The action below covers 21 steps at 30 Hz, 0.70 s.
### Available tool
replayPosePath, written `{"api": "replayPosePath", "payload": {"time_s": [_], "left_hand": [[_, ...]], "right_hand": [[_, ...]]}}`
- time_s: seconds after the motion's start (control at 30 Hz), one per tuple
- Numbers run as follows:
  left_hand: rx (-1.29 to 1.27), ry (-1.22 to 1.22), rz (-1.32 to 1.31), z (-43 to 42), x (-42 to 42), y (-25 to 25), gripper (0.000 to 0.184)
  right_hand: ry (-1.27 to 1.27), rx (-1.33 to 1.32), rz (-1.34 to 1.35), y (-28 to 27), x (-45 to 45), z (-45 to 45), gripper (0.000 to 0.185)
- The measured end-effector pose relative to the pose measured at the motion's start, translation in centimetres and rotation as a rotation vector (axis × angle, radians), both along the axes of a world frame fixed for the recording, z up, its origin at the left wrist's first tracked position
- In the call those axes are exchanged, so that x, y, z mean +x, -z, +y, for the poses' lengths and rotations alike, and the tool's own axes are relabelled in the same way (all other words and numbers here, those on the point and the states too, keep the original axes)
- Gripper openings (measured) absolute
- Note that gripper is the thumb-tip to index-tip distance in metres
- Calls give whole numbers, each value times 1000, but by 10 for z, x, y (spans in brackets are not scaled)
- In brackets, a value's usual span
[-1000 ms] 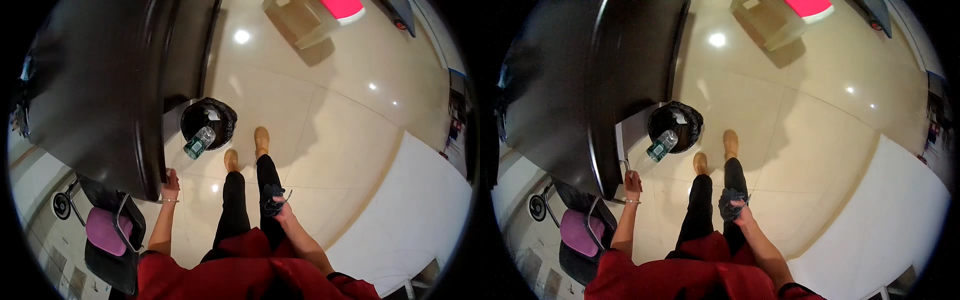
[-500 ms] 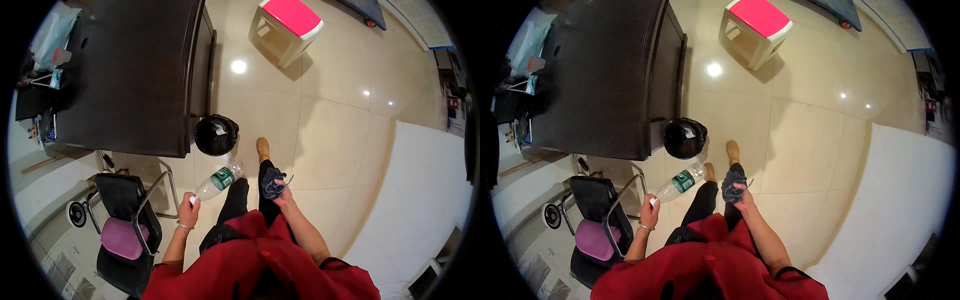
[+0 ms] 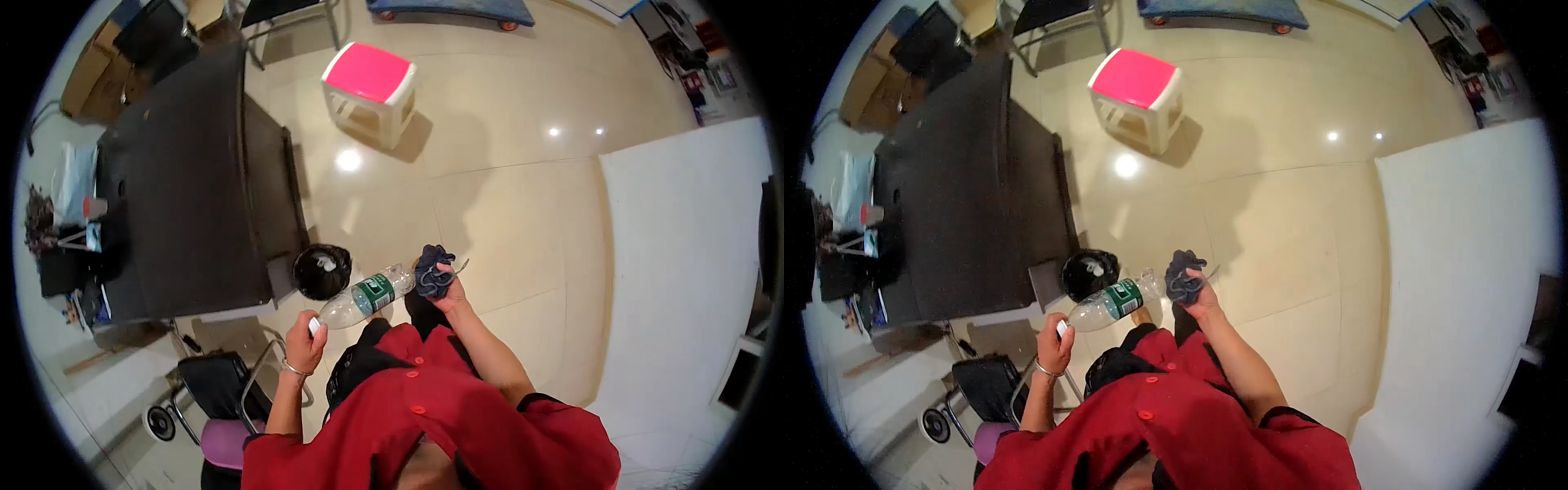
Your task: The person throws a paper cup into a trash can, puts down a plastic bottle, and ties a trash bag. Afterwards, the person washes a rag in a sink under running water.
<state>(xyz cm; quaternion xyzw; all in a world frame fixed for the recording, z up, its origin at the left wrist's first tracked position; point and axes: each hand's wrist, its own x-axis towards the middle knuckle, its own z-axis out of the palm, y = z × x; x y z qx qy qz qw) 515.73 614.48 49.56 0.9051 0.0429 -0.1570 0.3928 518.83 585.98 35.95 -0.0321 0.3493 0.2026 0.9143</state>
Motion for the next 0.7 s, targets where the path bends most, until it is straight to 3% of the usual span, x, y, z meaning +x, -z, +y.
{"api": "replayPosePath", "payload": {"time_s": [0.07,0.13,0.17,0.2,0.3,0.37,0.5,0.57,0.6,0.7], "left_hand": [[-52,86,-174,-16,-41,-12,20],[-53,104,-168,-29,-57,-23,20],[-36,72,-113,-30,-44,-33,19],[-32,62,-104,-51,33,-18,19],[-39,90,-120,-64,14,-35,20],[-54,-5,-404,-74,16,-35,22],[45,-72,-449,-51,-31,-18,25],[103,-149,-362,-47,-55,-21,25],[151,-212,-183,-49,-68,-35,21],[249,-285,-226,-47,-112,-38,21]], "right_hand": [[60,-4,-114,-25,-55,-23,38],[71,-48,-143,-35,-72,-38,39],[38,-36,-112,-38,-55,-39,39],[9,-46,-97,-17,20,-62,40],[-36,-22,-150,-31,1,-69,42],[-102,23,-178,-41,19,-65,43],[-300,188,-224,-55,29,-38,53],[-480,243,-271,-48,36,-21,59],[-574,260,-250,-43,33,-10,65],[-813,198,-253,-34,25,23,68]]}}
